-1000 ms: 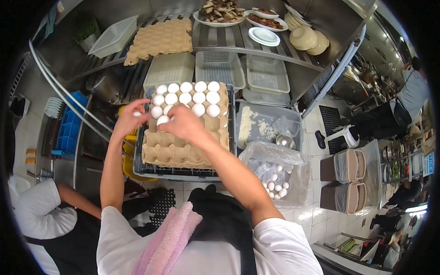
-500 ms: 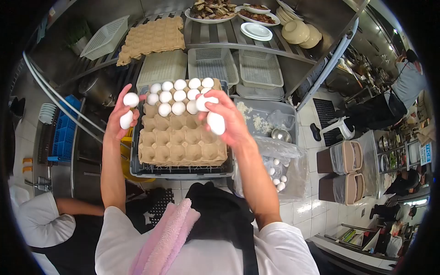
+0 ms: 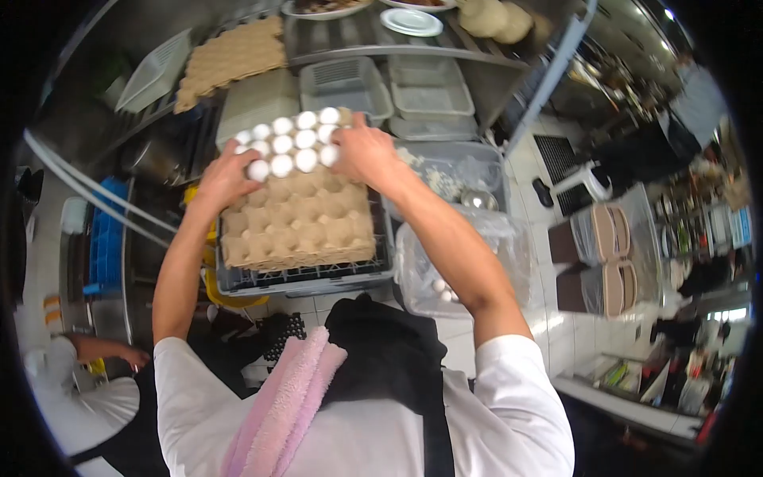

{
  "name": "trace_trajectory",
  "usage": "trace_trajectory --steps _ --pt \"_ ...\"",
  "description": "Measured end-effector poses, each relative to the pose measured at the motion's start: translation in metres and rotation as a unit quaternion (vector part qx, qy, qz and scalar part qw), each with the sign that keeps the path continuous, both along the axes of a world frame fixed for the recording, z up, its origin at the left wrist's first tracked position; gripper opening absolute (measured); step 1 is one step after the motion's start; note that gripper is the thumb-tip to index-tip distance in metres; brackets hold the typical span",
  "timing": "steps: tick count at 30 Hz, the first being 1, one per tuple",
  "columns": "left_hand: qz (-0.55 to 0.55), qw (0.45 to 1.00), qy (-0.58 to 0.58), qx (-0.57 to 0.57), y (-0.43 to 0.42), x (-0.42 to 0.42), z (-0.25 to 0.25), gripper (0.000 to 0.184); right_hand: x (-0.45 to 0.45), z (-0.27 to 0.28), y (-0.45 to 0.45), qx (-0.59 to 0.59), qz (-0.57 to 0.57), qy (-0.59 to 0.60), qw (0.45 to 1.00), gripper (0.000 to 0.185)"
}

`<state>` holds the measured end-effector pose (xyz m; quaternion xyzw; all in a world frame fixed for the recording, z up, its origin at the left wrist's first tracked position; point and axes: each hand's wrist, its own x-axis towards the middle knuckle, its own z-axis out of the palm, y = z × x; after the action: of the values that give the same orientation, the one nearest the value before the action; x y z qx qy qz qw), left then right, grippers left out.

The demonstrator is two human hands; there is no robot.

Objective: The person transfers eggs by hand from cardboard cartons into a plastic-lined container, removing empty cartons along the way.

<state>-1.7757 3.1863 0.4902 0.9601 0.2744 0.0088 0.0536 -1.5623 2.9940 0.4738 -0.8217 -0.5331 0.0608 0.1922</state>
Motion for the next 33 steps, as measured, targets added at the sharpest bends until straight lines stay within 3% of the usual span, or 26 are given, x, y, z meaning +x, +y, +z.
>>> trace_trajectory --steps 1,3,4,5,6,7,8,10,13,18,26,33 --pt "-0.024 0.999 -0.022 -0.007 -0.001 -0.001 0.004 0.05 0.009 -0.004 -0.003 -0.004 -0.019 0.006 1.0 0.055" --pt "-0.082 0.992 -0.097 -0.01 0.017 -0.011 -0.007 0.041 0.027 -0.017 -0.018 0.145 0.018 0.117 0.982 0.057" --pt "-0.12 0.981 -0.15 -0.011 0.032 -0.016 -0.021 0.038 0.032 -0.012 -0.041 0.14 -0.005 0.123 0.983 0.057" --pt "-0.11 0.976 -0.188 0.004 0.036 -0.023 -0.025 0.038 0.035 0.004 -0.071 0.147 -0.011 0.322 0.935 0.058" --pt "-0.1 0.97 -0.223 0.016 0.031 -0.025 -0.022 0.039 0.037 0.006 -0.099 0.16 -0.02 0.508 0.846 0.059" --pt "-0.068 0.976 -0.203 -0.032 0.011 -0.019 -0.013 0.04 0.043 -0.004 -0.122 0.189 -0.045 0.533 0.824 0.054" --pt "-0.023 0.98 -0.182 -0.072 -0.004 -0.018 -0.006 0.042 0.052 -0.019 -0.143 0.186 -0.063 0.527 0.827 0.052" --pt "-0.073 0.984 -0.15 -0.065 0.019 -0.022 -0.023 0.052 0.07 -0.048 -0.171 0.19 -0.067 0.557 0.806 0.048" --pt "-0.024 0.992 -0.119 -0.018 0.0 -0.013 -0.004 0.053 0.076 -0.078 -0.209 0.159 -0.139 0.618 0.758 0.046" --pt "-0.027 0.999 0.007 -0.021 -0.004 0.01 0.011 0.053 0.075 -0.121 -0.267 0.11 -0.226 0.627 0.738 0.046" --pt "-0.062 0.996 -0.043 -0.048 0.009 0.004 0.003 0.051 0.051 -0.168 -0.317 0.127 -0.276 0.683 0.664 0.048" --pt "-0.083 0.993 -0.044 -0.067 0.015 0.004 0.007 0.052 0.032 -0.165 -0.3 0.114 -0.266 0.685 0.669 0.045"
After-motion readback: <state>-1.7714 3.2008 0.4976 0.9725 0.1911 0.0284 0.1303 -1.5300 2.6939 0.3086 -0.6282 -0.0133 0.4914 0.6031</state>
